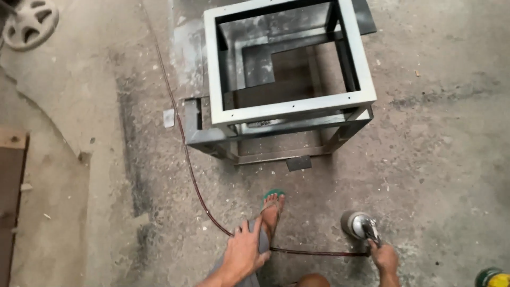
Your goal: The person uses a spray gun to apply black paint to a metal frame. They rotate the frame to cover different sides and continue spraying until the frame is fully coated.
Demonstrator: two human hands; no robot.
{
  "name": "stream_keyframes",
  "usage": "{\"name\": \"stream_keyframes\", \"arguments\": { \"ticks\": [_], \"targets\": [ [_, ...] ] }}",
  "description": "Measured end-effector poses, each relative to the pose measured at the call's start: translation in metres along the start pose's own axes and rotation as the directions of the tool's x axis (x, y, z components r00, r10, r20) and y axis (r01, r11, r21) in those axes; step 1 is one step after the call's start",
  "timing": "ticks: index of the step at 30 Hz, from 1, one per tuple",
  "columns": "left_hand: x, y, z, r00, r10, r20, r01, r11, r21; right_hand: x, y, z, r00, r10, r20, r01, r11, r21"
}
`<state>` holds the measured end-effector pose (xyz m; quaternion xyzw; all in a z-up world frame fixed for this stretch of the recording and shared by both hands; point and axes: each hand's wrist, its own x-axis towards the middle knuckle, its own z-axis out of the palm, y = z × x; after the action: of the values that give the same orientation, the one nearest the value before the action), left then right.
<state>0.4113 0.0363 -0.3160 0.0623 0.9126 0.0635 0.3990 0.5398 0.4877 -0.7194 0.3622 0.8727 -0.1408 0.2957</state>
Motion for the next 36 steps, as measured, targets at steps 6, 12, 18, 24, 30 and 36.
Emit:
{"name": "stream_keyframes", "arguments": {
  "ticks": [6,12,18,24,30,36],
  "targets": [
    [0.013,-0.016,0.049,0.954,0.139,-0.264,-0.107,0.986,0.131,-0.076,-0.072,-0.032,0.990,-0.122,-0.068,0.121,0.992,-0.028],
    [-0.016,0.033,0.156,0.796,0.508,-0.330,-0.603,0.716,-0.351,-0.256,-0.119,-0.156,0.959,-0.250,-0.130,0.266,0.956,0.124],
    [-0.121,0.115,0.122,0.891,0.245,-0.383,-0.454,0.530,-0.716,-0.444,-0.176,-0.307,0.934,-0.336,-0.126,0.355,0.913,0.200],
    [-0.198,0.105,0.034,0.751,0.313,-0.582,-0.660,0.405,-0.633,-0.549,-0.193,-0.401,0.844,-0.532,-0.066,0.513,0.767,0.384],
    [-0.268,0.104,-0.069,0.704,0.379,-0.600,-0.652,0.010,-0.758,-0.553,-0.199,-0.344,0.754,-0.478,-0.451,0.641,0.383,0.666],
    [-0.224,0.084,-0.031,0.707,0.373,-0.601,-0.696,0.213,-0.686,-0.565,-0.249,-0.391,0.976,-0.115,-0.186,0.213,0.696,0.686]
  ]
}}
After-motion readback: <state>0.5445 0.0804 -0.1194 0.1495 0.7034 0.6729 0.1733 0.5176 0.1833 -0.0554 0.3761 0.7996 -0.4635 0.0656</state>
